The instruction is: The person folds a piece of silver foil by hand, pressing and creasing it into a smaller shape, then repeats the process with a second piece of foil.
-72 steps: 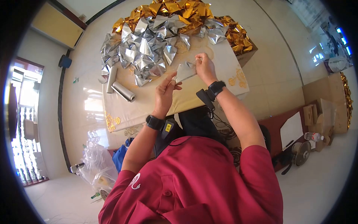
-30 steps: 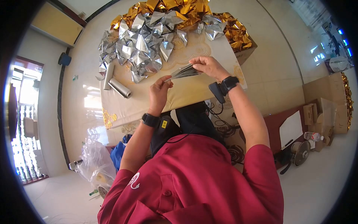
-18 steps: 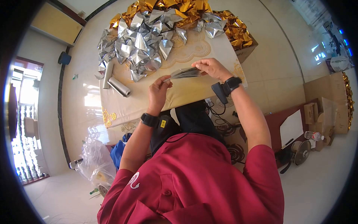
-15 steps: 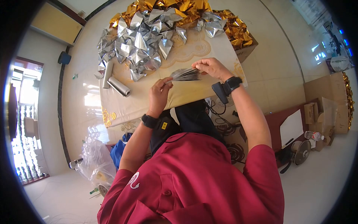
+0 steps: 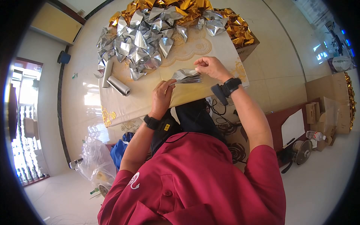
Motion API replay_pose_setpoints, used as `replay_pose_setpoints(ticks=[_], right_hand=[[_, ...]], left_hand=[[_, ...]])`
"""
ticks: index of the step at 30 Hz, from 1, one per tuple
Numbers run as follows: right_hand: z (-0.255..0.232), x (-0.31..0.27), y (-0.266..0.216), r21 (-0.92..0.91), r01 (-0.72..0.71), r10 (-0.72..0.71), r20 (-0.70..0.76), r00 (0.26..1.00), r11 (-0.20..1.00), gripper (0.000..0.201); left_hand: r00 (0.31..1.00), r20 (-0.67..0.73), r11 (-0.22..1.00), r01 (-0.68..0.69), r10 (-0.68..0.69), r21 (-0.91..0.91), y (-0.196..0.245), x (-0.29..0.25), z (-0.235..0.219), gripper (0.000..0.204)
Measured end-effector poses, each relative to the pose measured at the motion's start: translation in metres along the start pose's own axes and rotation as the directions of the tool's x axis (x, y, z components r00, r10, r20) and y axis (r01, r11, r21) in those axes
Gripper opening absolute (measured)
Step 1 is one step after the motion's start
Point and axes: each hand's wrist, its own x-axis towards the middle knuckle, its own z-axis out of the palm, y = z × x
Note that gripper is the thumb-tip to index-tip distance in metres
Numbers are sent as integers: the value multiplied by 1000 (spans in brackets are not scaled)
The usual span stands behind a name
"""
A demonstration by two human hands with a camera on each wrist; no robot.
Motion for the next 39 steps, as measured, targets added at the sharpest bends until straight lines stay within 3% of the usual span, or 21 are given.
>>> replay_pose_setpoints(ticks=[3,15,24,27,30,33,36,39], right_hand=[[2,1,5,-57,50,-54,-57,997,997,26],[-1,3,12,65,-63,55,120,991,996,36],[1,6,17,12,-109,106,135,985,994,39],[3,9,21,-70,-83,91,119,989,994,36],[8,8,17,-416,-4,30,54,998,909,29],[18,1,7,-581,-15,-5,-34,999,814,23],[27,-7,8,-696,63,-166,-82,983,715,17],[25,-16,10,-760,195,-333,-31,942,621,15]], left_hand=[[1000,-2,1000,-4,4,10,0,0,0,20],[1000,10,1000,-14,14,22,-4,-1,2,19],[1000,18,1000,-4,4,-3,-5,-2,2,19],[999,36,1000,13,-14,17,-8,-5,2,20],[999,38,999,32,-32,-1,-10,-7,4,20],[997,42,998,64,-64,-17,-12,-8,4,21],[993,68,996,91,-92,9,-11,-7,2,21],[992,63,994,106,-105,2,-14,-7,3,21]])
